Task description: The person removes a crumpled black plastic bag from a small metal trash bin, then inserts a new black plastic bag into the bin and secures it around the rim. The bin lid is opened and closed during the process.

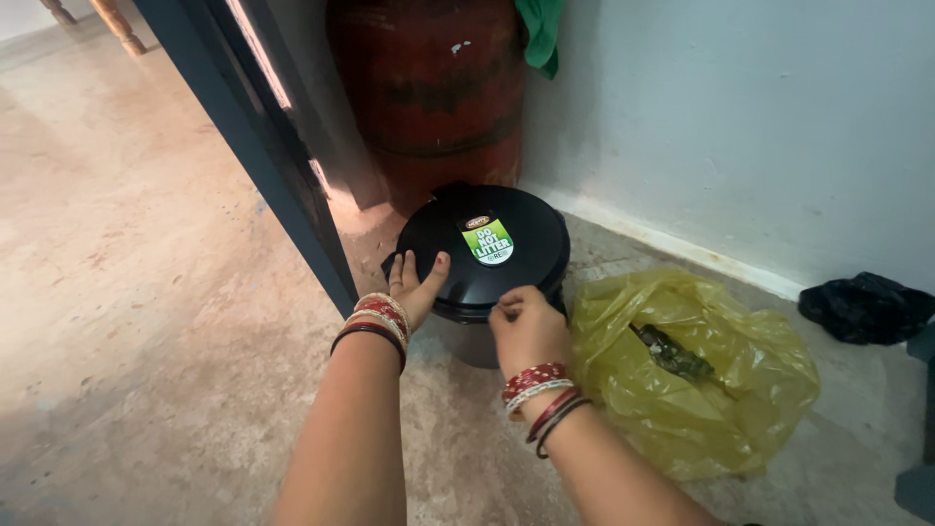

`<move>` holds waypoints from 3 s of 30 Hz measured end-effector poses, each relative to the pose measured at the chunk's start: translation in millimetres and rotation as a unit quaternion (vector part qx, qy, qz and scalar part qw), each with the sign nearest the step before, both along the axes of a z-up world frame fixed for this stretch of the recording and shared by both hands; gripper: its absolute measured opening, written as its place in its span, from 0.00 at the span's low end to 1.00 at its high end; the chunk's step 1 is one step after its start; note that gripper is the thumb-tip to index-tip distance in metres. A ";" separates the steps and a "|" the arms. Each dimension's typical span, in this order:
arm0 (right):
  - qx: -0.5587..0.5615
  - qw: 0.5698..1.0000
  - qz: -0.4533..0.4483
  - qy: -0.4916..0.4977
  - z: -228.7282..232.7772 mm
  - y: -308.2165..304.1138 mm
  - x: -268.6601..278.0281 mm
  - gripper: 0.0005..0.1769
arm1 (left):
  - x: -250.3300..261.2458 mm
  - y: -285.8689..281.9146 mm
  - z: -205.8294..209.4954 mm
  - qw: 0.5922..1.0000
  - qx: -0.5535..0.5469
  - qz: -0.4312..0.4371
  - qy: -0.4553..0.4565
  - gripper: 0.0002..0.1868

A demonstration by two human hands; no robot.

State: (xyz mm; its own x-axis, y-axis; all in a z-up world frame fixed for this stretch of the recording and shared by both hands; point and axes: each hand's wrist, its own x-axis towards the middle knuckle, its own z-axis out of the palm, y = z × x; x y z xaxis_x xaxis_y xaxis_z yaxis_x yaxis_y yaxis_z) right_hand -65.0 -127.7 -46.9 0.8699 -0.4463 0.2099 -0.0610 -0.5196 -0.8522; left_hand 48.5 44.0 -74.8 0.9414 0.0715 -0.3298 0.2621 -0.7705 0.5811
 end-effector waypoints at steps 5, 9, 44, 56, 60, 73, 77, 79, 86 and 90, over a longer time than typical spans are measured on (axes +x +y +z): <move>-0.064 0.996 0.048 0.049 4.8 34.1 6.8 0.07 | 11.6 9.7 -24.9 0.992 -0.115 0.029 -0.035 0.59; -0.161 0.976 0.111 0.096 11.7 47.4 20.9 0.02 | 17.3 34.6 -20.6 0.977 -0.202 0.003 -0.071 0.42; -0.435 0.843 0.311 0.058 7.8 -30.5 75.4 0.33 | -14.8 0.4 51.2 0.960 -0.037 0.202 -0.192 0.14; -0.433 0.843 0.316 0.052 9.1 -28.7 68.6 0.34 | 104.1 18.6 46.9 0.980 0.132 -0.005 -0.150 0.15; -0.435 0.839 0.315 0.086 13.7 -26.8 69.9 0.33 | 85.9 26.6 42.5 0.974 0.163 -0.033 -0.151 0.16; -0.438 0.832 0.310 0.139 9.9 -23.7 79.9 0.35 | -19.1 16.8 -4.4 0.867 0.296 -0.163 -0.367 0.11; -0.435 0.833 0.308 0.148 8.5 -24.2 85.6 0.35 | -46.6 -3.0 -5.3 0.904 0.174 -0.170 -0.351 0.11; -0.435 0.832 0.310 0.151 7.1 -24.8 85.9 0.35 | -56.2 -7.3 -3.2 0.909 0.142 -0.168 -0.353 0.14; -0.442 0.829 0.308 0.149 8.3 -25.3 87.6 0.36 | -49.9 4.7 20.9 0.866 0.225 -0.166 -0.415 0.20; -0.438 0.832 0.303 0.154 9.7 -23.3 83.6 0.35 | -28.4 23.1 22.6 0.894 0.240 -0.133 -0.355 0.17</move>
State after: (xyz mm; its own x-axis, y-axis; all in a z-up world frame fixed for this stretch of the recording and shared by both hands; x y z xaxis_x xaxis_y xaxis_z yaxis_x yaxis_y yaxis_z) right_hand 18.6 -150.9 -37.2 0.9524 0.3006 -0.0500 0.2928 -0.9482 -0.1230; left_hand 20.0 67.1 -52.2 0.9057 -0.2132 0.3663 -0.2711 -0.9558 0.1141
